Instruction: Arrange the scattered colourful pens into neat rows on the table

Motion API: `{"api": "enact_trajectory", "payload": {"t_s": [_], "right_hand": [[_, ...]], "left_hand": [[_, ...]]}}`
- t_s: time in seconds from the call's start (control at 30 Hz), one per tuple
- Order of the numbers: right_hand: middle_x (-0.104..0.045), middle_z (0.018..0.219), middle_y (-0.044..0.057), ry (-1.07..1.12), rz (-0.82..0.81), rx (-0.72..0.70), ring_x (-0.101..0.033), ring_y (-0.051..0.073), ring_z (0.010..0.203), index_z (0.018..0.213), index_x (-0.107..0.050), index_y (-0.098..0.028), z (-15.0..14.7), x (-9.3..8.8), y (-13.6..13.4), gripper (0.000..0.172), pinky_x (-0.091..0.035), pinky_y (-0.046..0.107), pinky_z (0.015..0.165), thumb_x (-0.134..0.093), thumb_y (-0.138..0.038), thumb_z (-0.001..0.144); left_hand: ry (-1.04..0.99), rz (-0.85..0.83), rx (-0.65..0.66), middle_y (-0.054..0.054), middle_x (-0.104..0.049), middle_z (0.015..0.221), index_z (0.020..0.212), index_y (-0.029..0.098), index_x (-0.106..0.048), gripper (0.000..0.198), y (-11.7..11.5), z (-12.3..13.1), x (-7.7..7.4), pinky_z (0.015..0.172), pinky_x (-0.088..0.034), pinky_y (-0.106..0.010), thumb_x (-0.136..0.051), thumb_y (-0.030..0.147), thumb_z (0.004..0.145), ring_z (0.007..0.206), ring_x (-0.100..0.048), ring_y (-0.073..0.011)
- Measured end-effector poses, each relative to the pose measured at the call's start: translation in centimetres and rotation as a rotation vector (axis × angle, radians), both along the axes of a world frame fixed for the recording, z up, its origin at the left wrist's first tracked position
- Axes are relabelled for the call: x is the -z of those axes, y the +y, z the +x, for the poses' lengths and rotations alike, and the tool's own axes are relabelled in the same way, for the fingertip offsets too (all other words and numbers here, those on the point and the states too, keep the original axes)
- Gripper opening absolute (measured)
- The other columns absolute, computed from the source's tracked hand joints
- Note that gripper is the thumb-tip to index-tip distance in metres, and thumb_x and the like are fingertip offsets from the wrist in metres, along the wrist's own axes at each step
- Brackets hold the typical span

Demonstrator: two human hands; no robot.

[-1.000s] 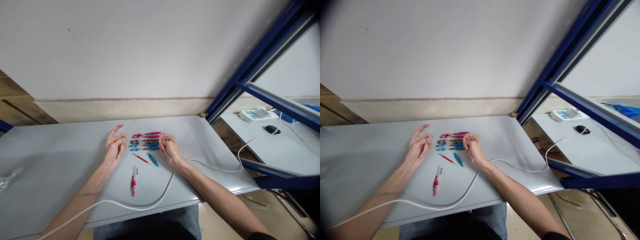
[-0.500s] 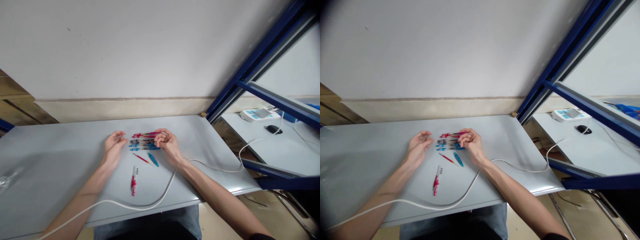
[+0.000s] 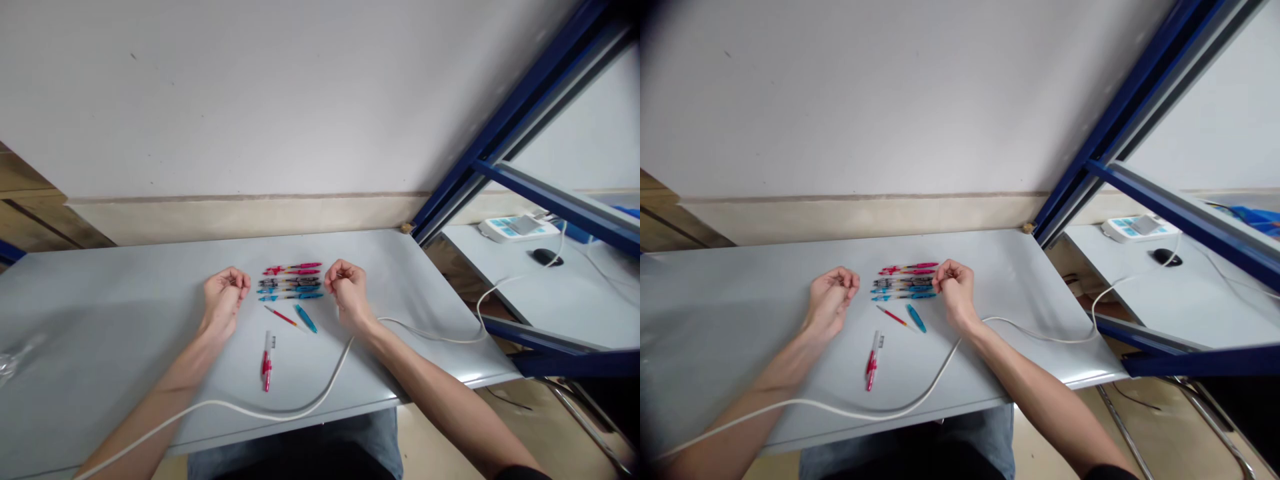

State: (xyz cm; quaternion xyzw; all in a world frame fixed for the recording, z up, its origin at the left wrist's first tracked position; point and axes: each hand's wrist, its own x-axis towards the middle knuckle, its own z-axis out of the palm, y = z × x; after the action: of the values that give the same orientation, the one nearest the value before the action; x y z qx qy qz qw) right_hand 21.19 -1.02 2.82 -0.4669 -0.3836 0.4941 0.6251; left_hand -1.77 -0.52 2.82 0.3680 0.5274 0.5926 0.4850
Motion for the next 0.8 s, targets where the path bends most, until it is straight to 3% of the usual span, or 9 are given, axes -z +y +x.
{"api": "enact_trajectory", "payload": {"t_s": [0.1,0.2,0.33,0.47,0.6,0.7,0.8], "right_hand": [[-0.054,0.055,-0.002,-0.007,-0.035,-0.07,-0.038,0.009,0.044,0.063,-0.053,-0.02,0.1,-0.5,-0.1,0.019,-0.021,0.02,0.041,-0.042,-0.012,0.05],[-0.052,0.059,-0.004,-0.012,0.011,-0.172,-0.039,0.009,0.048,0.07,-0.055,-0.021,-0.1,-0.7,-0.1,0.019,-0.028,0.021,0.044,-0.047,-0.01,0.056],[-0.047,0.058,-0.005,0.01,0.053,-0.218,-0.042,0.009,0.051,0.069,-0.056,-0.02,-0.3,-0.2,-0.1,0.024,-0.033,0.021,0.049,-0.046,-0.009,0.049],[-0.04,0.043,-0.008,0.012,-0.094,-0.3,-0.035,0.009,0.039,0.063,-0.058,-0.019,-0.4,0.5,-0.1,0.028,-0.023,0.021,0.041,-0.042,-0.014,0.041],[-0.035,0.037,-0.007,-0.029,-0.236,-0.339,-0.026,0.008,0.032,0.054,-0.055,-0.02,-0.7,0.5,-0.3,0.02,-0.017,0.023,0.038,-0.038,-0.02,0.043],[-0.031,0.038,-0.007,-0.119,-0.147,-0.356,-0.024,0.008,0.035,0.049,-0.049,-0.021,-0.8,0.2,-0.7,0.013,-0.016,0.023,0.04,-0.037,-0.02,0.044],[-0.037,0.046,-0.005,-0.447,0.122,-0.417,-0.033,0.01,0.045,0.056,-0.055,-0.019,-0.8,-0.1,-1.2,0.019,-0.024,0.024,0.048,-0.039,-0.013,0.048]], "left_hand": [[0.098,0.102,0.1,0.001,-0.057,0.061,0.058,0.019,-0.047,0.015,-0.3,0.1,-0.7,0.04,-0.017,-0.017,-0.042,0.009,0.047,0.046,-0.041,-0.0068],[0.368,0.251,0.266,0.0,-0.057,0.06,0.058,0.018,-0.054,0.015,-0.9,0.1,-1.4,0.05,-0.033,-0.021,-0.045,0.006,0.055,0.051,-0.046,-0.0103],[0.651,0.336,0.271,-0.001,-0.054,0.064,0.061,0.019,-0.055,0.02,-2.5,0.1,-1.8,0.055,-0.032,-0.022,-0.042,0.005,0.056,0.061,-0.047,-0.0136],[0.707,0.253,0.277,0.003,-0.04,0.056,0.062,0.02,-0.053,0.021,-4.3,-1.0,-0.2,0.052,-0.026,-0.022,-0.04,0.008,0.051,0.055,-0.039,-0.0127],[0.796,0.156,0.252,0.005,-0.025,0.05,0.051,0.02,-0.045,0.009,-5.6,-2.7,1.7,0.052,-0.022,-0.024,-0.038,0.014,0.051,0.05,-0.028,-0.011],[0.925,0.071,0.417,0.005,-0.03,0.052,0.059,0.02,-0.048,0.012,-6.7,-2.8,1.5,0.054,-0.024,-0.024,-0.039,0.014,0.058,0.051,-0.033,-0.0119],[1.173,0.031,0.527,0.004,-0.049,0.06,0.077,0.021,-0.054,0.013,-7.7,-1.6,0.1,0.06,-0.029,-0.025,-0.042,0.016,0.077,0.056,-0.044,-0.0132]]}}
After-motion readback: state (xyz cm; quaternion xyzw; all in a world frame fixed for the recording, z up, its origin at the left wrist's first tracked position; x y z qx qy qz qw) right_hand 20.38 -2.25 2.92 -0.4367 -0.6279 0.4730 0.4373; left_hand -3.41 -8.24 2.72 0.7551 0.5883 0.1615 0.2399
